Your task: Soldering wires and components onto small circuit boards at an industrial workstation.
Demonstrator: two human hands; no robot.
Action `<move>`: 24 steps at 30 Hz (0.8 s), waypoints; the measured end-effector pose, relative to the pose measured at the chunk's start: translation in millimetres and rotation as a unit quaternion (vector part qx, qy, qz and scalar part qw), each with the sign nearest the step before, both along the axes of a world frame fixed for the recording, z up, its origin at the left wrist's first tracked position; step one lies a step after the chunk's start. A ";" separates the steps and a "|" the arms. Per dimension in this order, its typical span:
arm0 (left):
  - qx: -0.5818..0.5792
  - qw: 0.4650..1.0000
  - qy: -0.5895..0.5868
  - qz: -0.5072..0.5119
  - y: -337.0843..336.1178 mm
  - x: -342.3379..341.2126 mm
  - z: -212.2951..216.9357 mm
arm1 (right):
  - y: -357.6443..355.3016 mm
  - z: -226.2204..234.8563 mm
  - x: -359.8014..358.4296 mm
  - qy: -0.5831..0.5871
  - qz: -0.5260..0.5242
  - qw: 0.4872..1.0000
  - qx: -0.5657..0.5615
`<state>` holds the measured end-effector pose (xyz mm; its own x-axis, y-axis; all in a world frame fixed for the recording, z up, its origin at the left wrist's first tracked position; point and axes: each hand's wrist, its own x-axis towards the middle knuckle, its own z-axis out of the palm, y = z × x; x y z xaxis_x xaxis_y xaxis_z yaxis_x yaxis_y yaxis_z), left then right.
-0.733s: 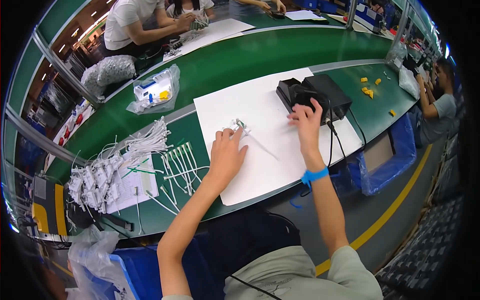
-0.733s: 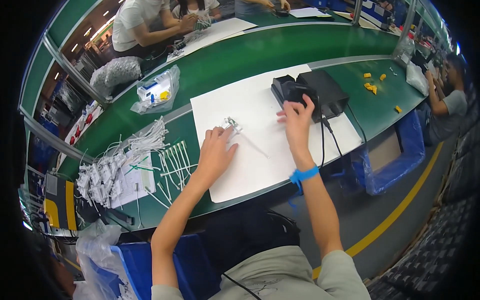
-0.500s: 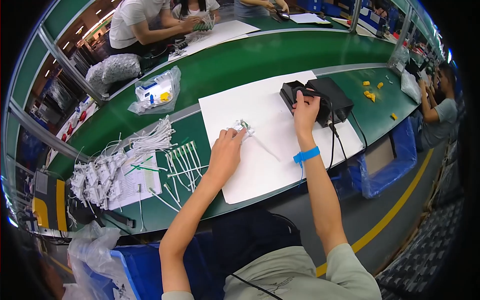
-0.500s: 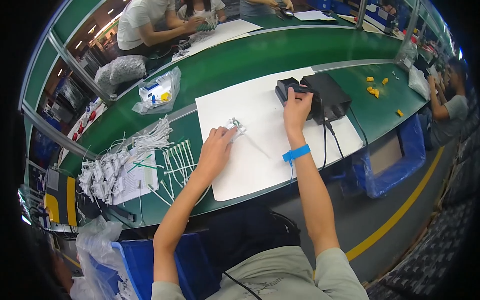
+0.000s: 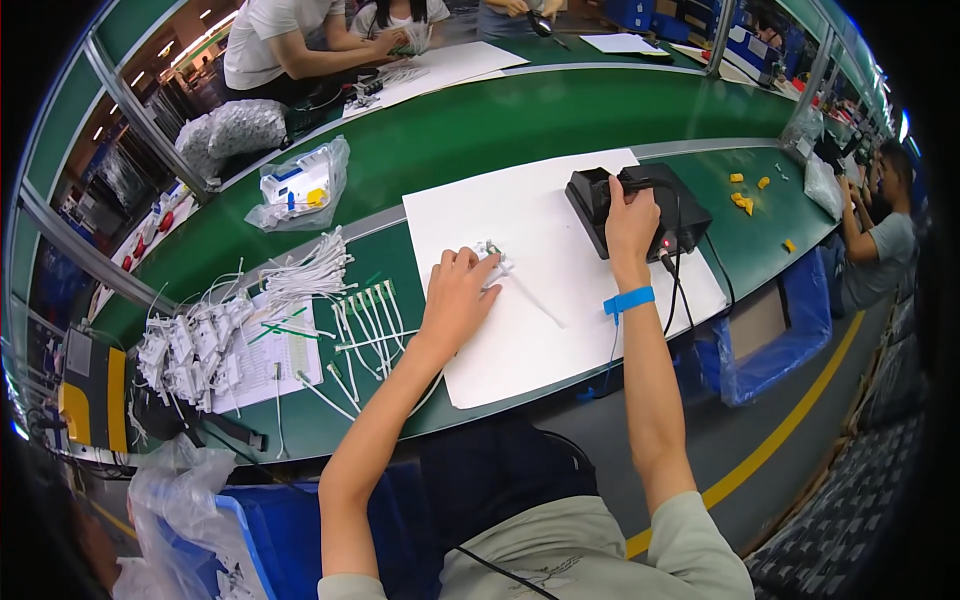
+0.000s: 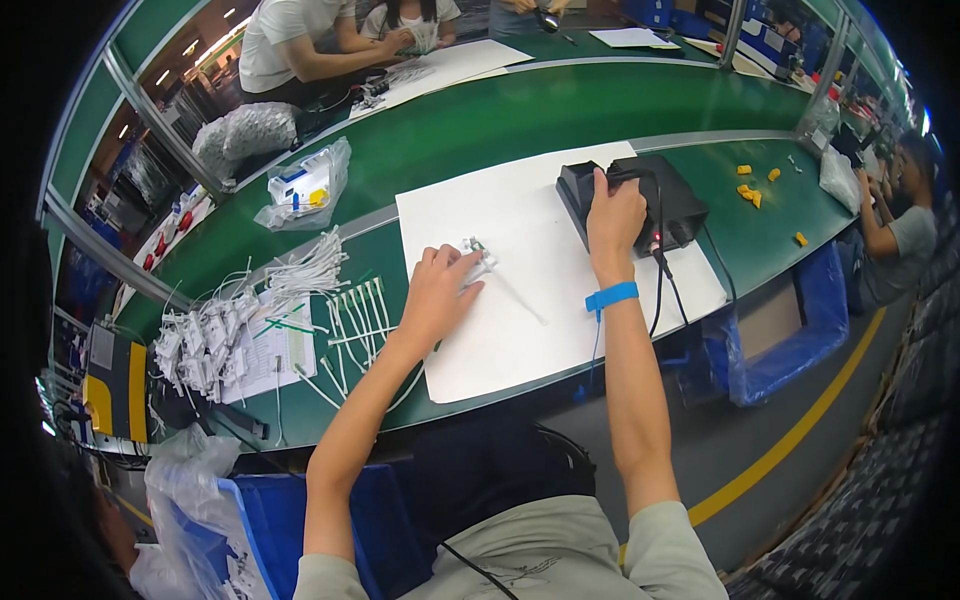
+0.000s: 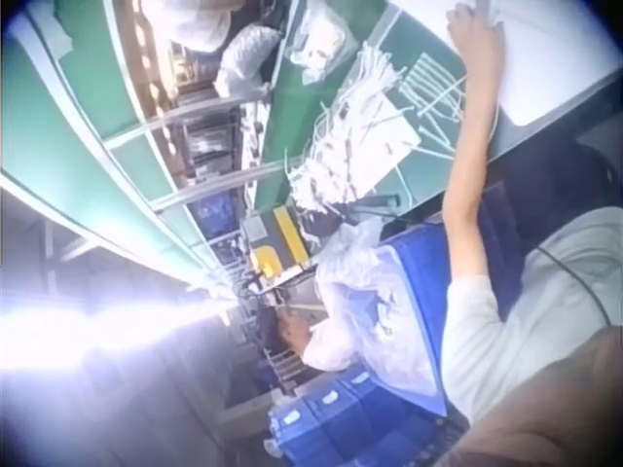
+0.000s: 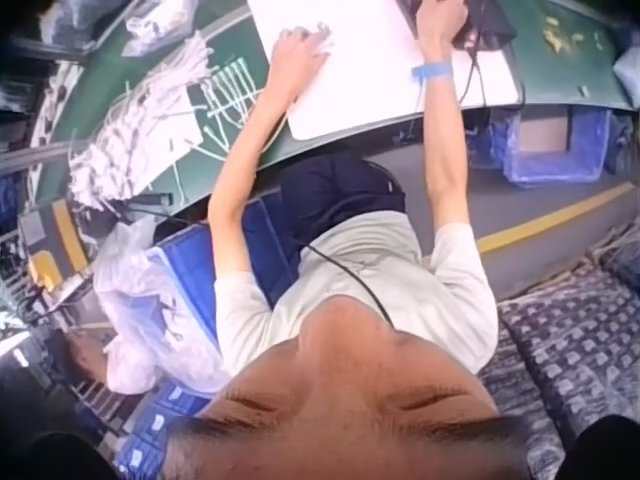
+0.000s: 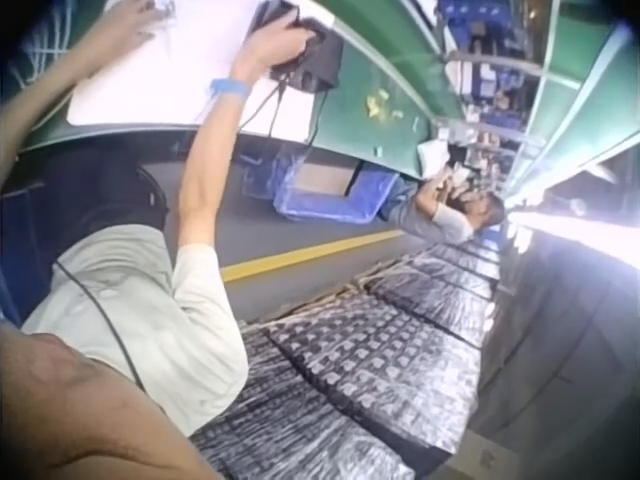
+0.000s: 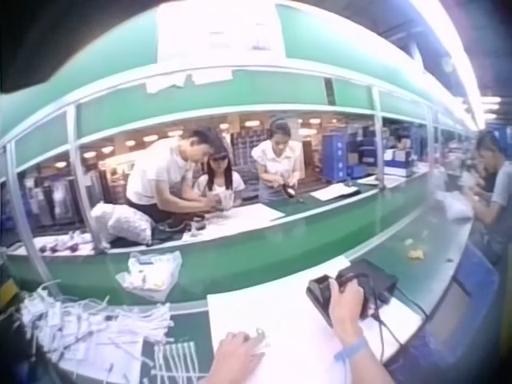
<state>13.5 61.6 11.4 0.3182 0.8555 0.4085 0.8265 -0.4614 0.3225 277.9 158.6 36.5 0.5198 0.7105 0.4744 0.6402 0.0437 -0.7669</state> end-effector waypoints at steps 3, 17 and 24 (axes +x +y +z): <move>0.014 1.000 -0.005 -0.004 0.8 -0.9 -0.4 | -16.9 16.3 -4.0 -0.013 -0.014 1.000 0.024; -0.045 0.997 -0.010 -0.066 3.1 -26.0 16.4 | -53.8 23.2 -28.6 0.192 0.308 0.924 0.121; -0.102 0.991 -0.041 -0.082 -0.9 -31.2 14.3 | -37.4 -9.6 -46.6 0.216 0.373 0.900 0.068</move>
<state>-17.6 60.7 25.7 0.4321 0.8626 0.2629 0.7132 -0.5054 0.4858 231.3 121.2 26.9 0.0796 0.8885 0.4518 0.0370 0.4503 -0.8921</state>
